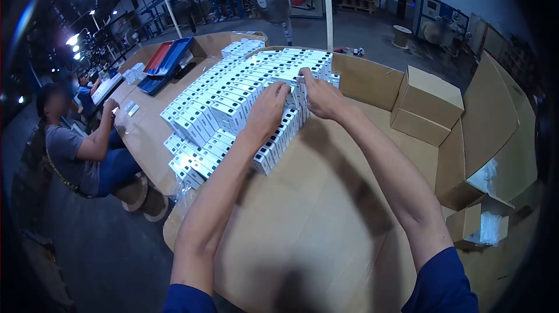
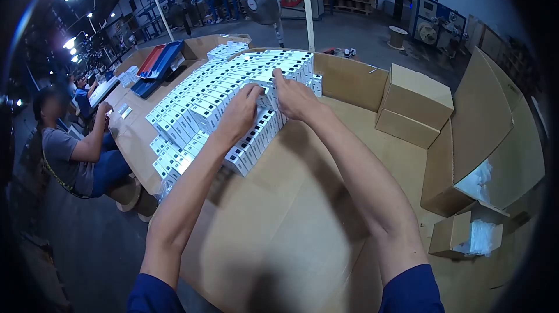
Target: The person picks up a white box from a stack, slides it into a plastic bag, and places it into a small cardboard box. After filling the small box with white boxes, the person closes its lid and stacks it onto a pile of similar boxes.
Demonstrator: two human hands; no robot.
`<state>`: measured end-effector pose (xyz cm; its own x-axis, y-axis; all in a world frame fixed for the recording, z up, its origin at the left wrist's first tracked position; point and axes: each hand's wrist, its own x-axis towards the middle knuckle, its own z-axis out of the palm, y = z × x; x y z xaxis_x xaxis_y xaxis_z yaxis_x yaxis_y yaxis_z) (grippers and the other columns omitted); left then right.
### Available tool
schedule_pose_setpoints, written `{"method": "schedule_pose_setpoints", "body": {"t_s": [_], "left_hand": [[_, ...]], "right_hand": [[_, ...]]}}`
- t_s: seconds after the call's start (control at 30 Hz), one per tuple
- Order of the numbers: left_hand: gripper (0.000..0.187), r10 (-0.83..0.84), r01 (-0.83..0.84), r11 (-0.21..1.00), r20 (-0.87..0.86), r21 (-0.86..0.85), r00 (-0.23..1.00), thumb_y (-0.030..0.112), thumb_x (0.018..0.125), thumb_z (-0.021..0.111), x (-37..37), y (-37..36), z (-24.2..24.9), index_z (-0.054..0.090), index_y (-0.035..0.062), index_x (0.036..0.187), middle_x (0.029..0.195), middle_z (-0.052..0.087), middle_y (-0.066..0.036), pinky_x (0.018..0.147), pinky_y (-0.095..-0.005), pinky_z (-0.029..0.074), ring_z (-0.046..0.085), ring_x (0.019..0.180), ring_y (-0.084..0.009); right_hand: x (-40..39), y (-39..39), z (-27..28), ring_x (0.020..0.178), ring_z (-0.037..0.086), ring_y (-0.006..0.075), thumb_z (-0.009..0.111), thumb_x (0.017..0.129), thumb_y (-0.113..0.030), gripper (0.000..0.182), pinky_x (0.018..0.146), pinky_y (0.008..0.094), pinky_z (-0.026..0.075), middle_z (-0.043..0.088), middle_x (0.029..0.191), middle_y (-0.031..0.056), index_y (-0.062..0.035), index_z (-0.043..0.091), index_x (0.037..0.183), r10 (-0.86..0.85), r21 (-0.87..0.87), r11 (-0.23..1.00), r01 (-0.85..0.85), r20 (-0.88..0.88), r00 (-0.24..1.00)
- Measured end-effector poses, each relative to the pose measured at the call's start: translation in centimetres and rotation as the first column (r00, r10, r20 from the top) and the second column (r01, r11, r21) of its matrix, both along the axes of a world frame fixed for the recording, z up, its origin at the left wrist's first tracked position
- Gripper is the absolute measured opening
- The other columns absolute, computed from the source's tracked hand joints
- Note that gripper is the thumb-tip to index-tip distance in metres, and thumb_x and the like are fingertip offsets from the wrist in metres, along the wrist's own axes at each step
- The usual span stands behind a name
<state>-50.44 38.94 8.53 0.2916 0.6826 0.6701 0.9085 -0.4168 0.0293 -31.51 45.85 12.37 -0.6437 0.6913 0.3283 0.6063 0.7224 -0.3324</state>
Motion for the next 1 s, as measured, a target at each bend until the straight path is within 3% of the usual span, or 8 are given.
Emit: {"method": "schedule_pose_setpoints", "body": {"t_s": [0.2, 0.27, 0.4, 0.5, 0.63, 0.73, 0.87, 1.0], "left_hand": [[0.043, 0.057, -0.055, 0.998, -0.08, 0.03, 0.995, -0.01, 0.081, 0.062, -0.3, 0.6, 0.6, 0.063, -0.0015, 0.124, 0.127, 0.059, -0.018, 0.103, -0.0428, 0.05, 0.058, 0.12, -0.0365], [0.028, 0.043, -0.034, 0.995, -0.088, 0.097, 0.995, -0.005, 0.083, 0.058, -0.4, 0.5, 0.5, 0.066, -0.0034, 0.11, 0.118, 0.061, -0.018, 0.1, -0.0421, 0.049, 0.058, 0.115, -0.0336], [0.033, -0.005, -0.003, 0.992, 0.06, 0.129, 0.998, -0.005, 0.076, 0.072, 0.9, -1.9, 1.1, 0.063, 0.0006, 0.107, 0.109, 0.064, -0.017, 0.095, -0.0468, 0.048, 0.059, 0.108, -0.0376], [0.04, -0.063, 0.03, 0.988, 0.224, 0.15, 0.973, -0.01, 0.076, 0.069, 4.9, -6.7, 1.6, 0.059, -0.0012, 0.114, 0.112, 0.062, -0.02, 0.096, -0.0441, 0.048, 0.06, 0.108, -0.0391], [0.036, -0.128, 0.086, 0.985, 0.307, 0.147, 0.943, -0.012, 0.079, 0.069, 13.5, -14.0, 1.6, 0.059, -0.002, 0.111, 0.116, 0.064, -0.018, 0.095, -0.0426, 0.052, 0.064, 0.11, -0.0366], [0.037, -0.261, 0.225, 0.96, 0.248, 0.164, 0.933, -0.012, 0.076, 0.073, 19.8, -18.7, 1.2, 0.06, 0.0004, 0.107, 0.115, 0.065, -0.017, 0.092, -0.0455, 0.052, 0.063, 0.109, -0.037], [0.03, -0.439, 0.421, 0.897, 0.172, 0.133, 0.882, -0.007, 0.077, 0.077, 28.3, -22.1, 1.3, 0.061, 0.0009, 0.101, 0.114, 0.064, -0.015, 0.087, -0.0483, 0.053, 0.063, 0.108, -0.0367], [0.027, -0.56, 0.626, 0.775, 0.362, -0.09, 0.745, 0.0, 0.08, 0.08, 34.0, -22.5, 3.3, 0.062, 0.0027, 0.1, 0.105, 0.066, -0.011, 0.08, -0.0424, 0.055, 0.066, 0.094, -0.0301]], "right_hand": [[-0.6, 0.3, 0.6, 0.099, 0.066, 0.0515, 0.05, 0.087, 0.004, 0.052, 0.089, 0.059, 0.05, 0.067, 0.104, 0.0343, -0.0031, 0.035, 0.136, 0.01, -0.016, 1.0, -0.01, 0.033, 0.999], [-0.5, 0.1, 1.2, 0.106, 0.065, 0.0511, 0.05, 0.087, 0.004, 0.052, 0.094, 0.0582, 0.048, 0.065, 0.113, 0.0363, -0.0015, 0.036, 0.137, 0.032, -0.09, 0.996, -0.03, 0.025, 0.999], [2.4, -1.5, -0.5, 0.128, 0.053, 0.0505, 0.051, 0.089, 0.0, 0.052, 0.105, 0.0525, 0.044, 0.055, 0.134, 0.0354, 0.0004, 0.039, 0.14, 0.19, 0.08, 0.982, -0.172, -0.353, 0.916], [7.1, -6.5, -1.7, 0.111, 0.062, 0.0336, 0.058, 0.096, -0.012, 0.052, 0.094, 0.0446, 0.052, 0.06, 0.124, 0.025, -0.0079, 0.041, 0.146, 0.245, 0.01, 0.958, -0.287, -0.548, 0.799], [16.3, -16.5, 0.1, 0.097, 0.062, 0.0134, 0.059, 0.105, -0.031, 0.056, 0.076, 0.0295, 0.056, 0.062, 0.122, 0.0132, -0.0168, 0.037, 0.155, -0.114, -0.622, 0.693, -0.366, -0.595, 0.795], [22.1, -22.1, -0.4, 0.091, 0.06, 0.0101, 0.061, 0.105, -0.03, 0.051, 0.075, 0.0271, 0.055, 0.064, 0.11, 0.0072, -0.012, 0.043, 0.15, -0.183, -0.614, 0.589, -0.526, -0.735, 0.653], [28.9, -26.6, -1.1, 0.078, 0.057, 0.0075, 0.057, 0.107, -0.023, 0.037, 0.076, 0.0246, 0.054, 0.063, 0.112, 0.0034, -0.0076, 0.056, 0.14, -0.258, -0.604, 0.699, -0.384, -0.713, 0.652], [36.9, -28.0, -2.5, 0.089, 0.065, 0.0087, 0.056, 0.107, -0.016, 0.023, 0.076, 0.0238, 0.055, 0.065, 0.112, 0.0042, -0.0036, 0.063, 0.125, -0.244, -0.518, 0.81, -0.275, -0.724, 0.645]]}}
